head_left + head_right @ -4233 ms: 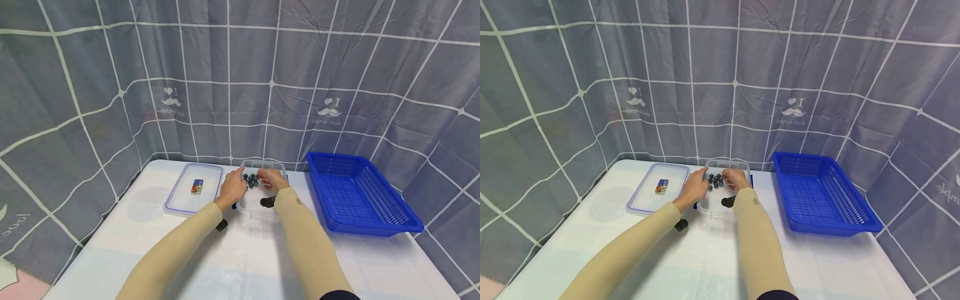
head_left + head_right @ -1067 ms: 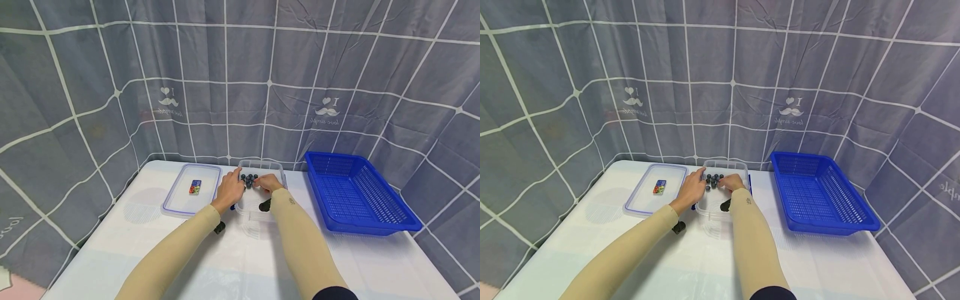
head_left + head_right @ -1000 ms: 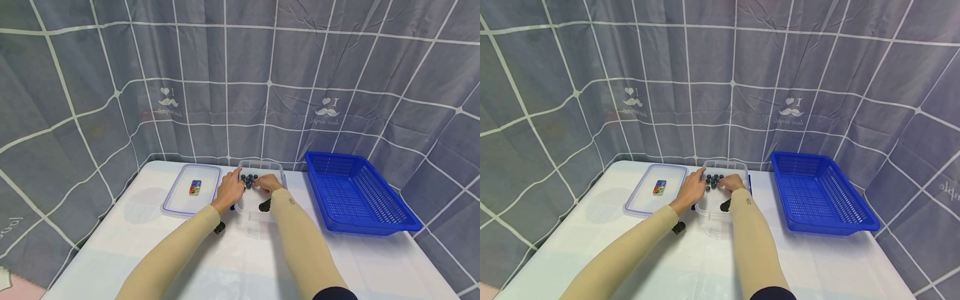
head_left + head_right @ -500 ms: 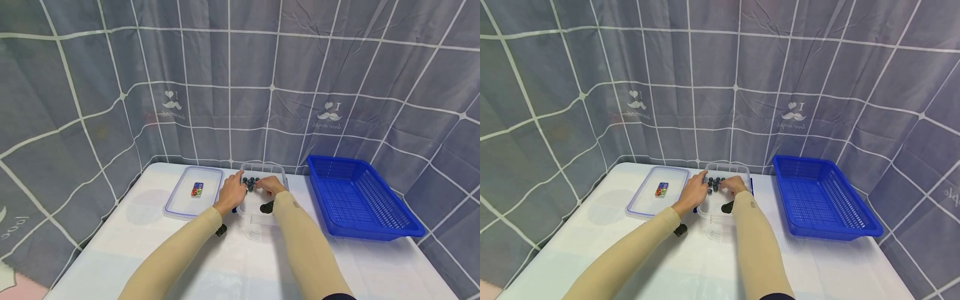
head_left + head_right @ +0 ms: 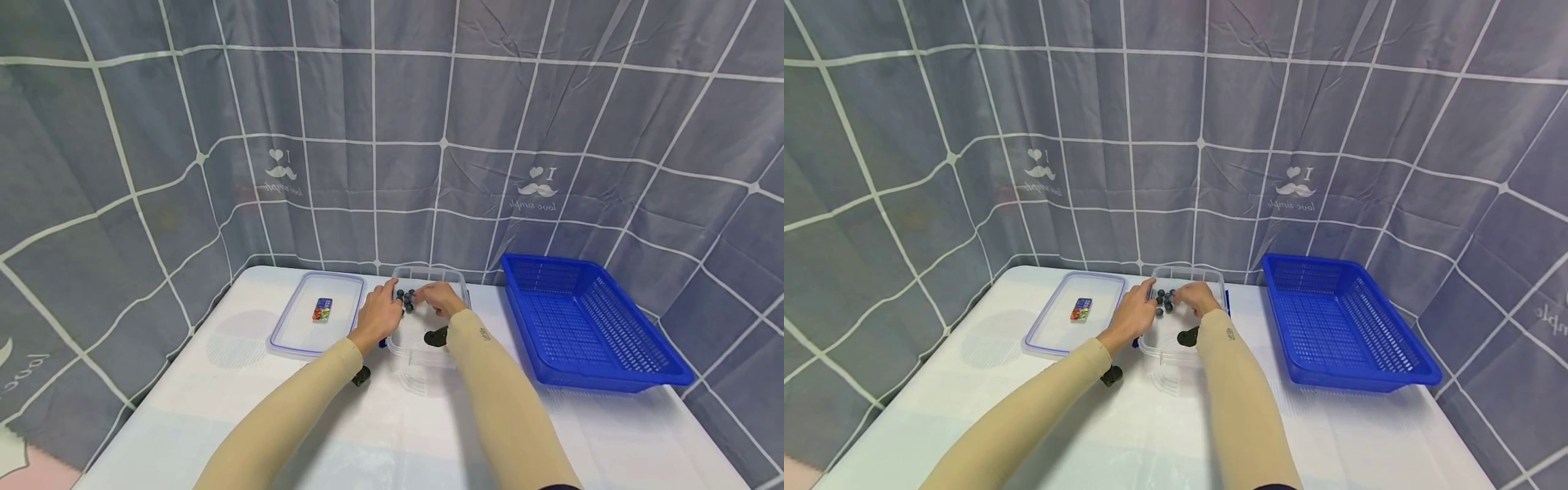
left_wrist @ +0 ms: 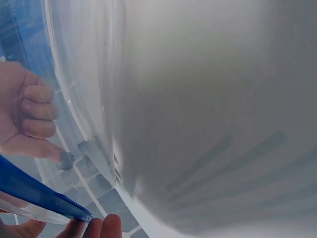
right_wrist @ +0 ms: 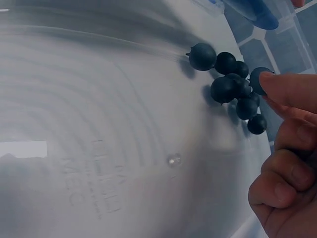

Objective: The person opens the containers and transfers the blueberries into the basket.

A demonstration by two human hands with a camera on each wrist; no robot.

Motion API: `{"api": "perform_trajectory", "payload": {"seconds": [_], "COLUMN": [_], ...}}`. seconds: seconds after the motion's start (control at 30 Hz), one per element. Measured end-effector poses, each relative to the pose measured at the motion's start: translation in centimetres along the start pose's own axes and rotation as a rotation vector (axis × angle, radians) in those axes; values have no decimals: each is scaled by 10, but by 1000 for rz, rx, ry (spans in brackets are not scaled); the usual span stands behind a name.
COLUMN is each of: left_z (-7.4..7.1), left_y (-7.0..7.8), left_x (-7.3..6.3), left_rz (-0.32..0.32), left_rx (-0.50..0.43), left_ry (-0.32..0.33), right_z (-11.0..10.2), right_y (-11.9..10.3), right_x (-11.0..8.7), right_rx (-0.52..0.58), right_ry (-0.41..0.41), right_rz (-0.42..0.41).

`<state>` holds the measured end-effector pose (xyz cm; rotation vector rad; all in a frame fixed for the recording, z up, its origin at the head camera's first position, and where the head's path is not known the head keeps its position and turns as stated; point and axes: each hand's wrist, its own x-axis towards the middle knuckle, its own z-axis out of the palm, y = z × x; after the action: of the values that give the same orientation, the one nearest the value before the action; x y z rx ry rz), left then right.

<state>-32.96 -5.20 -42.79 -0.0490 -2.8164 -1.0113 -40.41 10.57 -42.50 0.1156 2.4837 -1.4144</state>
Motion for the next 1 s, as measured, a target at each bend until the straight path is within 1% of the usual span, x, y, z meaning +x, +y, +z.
{"api": "perform_trajectory", "payload": {"seconds": [0.4, 0.67, 0.9, 1.0], "left_z": [-2, -3, -3, -2], "left_y": [2, 2, 0, 0], "left_x": [0, -1, -2, -2], "left_rz": [-19, -26, -3, 1], "left_rx": [-8, -19, -38, -46], "left_ry": [-10, -19, -21, -18], "right_z": [-18, -35, -59, -68], "right_y": [-26, -37, -45, -48], "right_x": [-5, -19, -35, -38], "right_rx": [-67, -108, -163, -156], "right_ry": [-52, -60, -79, -83], "right_rz": [-78, -143, -193, -196]}}
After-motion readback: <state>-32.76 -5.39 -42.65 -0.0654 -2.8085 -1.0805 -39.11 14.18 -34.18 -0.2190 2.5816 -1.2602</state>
